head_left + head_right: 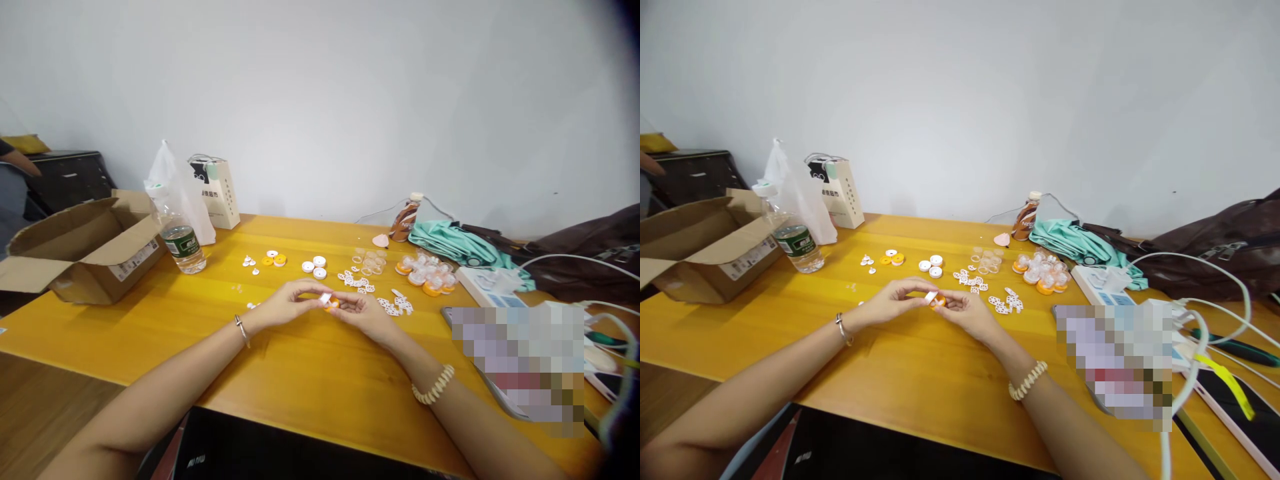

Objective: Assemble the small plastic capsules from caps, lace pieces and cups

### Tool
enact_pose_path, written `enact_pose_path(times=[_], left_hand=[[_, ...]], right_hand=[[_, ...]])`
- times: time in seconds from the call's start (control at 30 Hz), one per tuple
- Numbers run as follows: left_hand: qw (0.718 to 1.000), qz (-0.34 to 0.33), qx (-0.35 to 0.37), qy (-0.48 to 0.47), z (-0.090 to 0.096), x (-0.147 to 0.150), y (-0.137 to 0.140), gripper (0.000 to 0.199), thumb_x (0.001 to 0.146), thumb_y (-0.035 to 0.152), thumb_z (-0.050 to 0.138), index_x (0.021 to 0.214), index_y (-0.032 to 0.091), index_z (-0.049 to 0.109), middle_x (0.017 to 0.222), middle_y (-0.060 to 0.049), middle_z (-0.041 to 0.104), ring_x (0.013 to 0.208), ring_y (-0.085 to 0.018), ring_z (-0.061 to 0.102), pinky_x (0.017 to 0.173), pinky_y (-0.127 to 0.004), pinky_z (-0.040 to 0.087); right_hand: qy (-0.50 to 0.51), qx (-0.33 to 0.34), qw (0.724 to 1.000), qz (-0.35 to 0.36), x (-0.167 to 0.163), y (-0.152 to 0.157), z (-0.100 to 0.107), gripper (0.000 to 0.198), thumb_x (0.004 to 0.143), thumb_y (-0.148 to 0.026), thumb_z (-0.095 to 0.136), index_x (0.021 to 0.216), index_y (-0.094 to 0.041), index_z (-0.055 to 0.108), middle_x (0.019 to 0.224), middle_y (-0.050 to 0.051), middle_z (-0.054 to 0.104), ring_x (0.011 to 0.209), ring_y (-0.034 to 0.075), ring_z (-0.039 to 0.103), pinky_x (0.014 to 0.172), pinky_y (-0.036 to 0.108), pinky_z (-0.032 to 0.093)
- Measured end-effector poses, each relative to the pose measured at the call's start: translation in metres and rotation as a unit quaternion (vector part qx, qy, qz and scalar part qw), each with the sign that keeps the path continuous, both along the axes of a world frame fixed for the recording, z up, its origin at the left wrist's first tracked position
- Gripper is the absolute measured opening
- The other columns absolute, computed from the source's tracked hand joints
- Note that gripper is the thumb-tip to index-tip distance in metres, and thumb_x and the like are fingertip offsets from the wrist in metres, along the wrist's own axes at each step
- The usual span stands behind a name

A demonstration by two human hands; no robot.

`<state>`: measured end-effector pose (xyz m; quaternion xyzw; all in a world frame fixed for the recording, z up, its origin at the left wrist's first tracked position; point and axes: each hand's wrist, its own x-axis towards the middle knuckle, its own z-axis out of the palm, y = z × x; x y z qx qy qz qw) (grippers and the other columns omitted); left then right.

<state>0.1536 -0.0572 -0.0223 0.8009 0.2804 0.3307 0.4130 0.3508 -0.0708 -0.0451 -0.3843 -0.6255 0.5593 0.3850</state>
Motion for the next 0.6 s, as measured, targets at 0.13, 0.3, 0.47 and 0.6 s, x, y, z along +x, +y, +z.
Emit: enact_pose_path(times=[0.13, 0.3, 0.47, 0.6], left_hand=[[0.999, -0.002, 0.048, 0.016, -0.001, 0.0015, -0.0027, 0.025, 0.082, 0.022, 0.051, 0.105, 0.02, 0.059, 0.107, -0.007, 0.058, 0.102, -0.015, 0.052, 0.09, -0.032, 0.041], [0.993, 0.003, 0.111, 0.04, -0.0003, 0.0031, -0.0091, 0.031, 0.082, 0.018, 0.049, 0.113, 0.021, 0.053, 0.11, -0.007, 0.056, 0.103, -0.016, 0.05, 0.091, -0.034, 0.04], [0.986, -0.017, 0.155, 0.057, 0.0004, 0.0024, -0.0092, 0.033, 0.082, 0.015, 0.047, 0.115, 0.021, 0.05, 0.111, -0.007, 0.055, 0.104, -0.017, 0.05, 0.092, -0.034, 0.039], [0.981, -0.036, 0.178, 0.062, -0.0012, 0.0015, -0.008, 0.033, 0.083, 0.013, 0.044, 0.115, 0.021, 0.049, 0.114, -0.007, 0.054, 0.106, -0.015, 0.048, 0.093, -0.032, 0.038]], right_hand=[[0.001, -0.005, 1.0, 0.01, 0.0002, -0.0001, -0.0008, 0.041, 0.065, -0.034, 0.068, 0.103, -0.021, 0.062, 0.101, 0.005, 0.066, 0.092, 0.02, 0.061, 0.092, 0.041, 0.041], [0.014, 0.009, 1.0, 0.01, -0.0018, -0.0012, 0.0003, 0.042, 0.063, -0.035, 0.069, 0.101, -0.019, 0.061, 0.099, 0.006, 0.066, 0.089, 0.019, 0.061, 0.09, 0.039, 0.042], [0.029, 0.003, 0.999, -0.02, -0.0022, -0.0016, 0.0009, 0.037, 0.06, -0.03, 0.072, 0.092, -0.02, 0.058, 0.084, 0.002, 0.067, 0.077, 0.014, 0.061, 0.081, 0.033, 0.045], [0.051, -0.001, 0.999, -0.012, -0.0016, 0.0, -0.0021, 0.032, 0.059, -0.026, 0.072, 0.085, -0.02, 0.054, 0.075, -0.001, 0.066, 0.074, 0.014, 0.061, 0.077, 0.032, 0.045]])
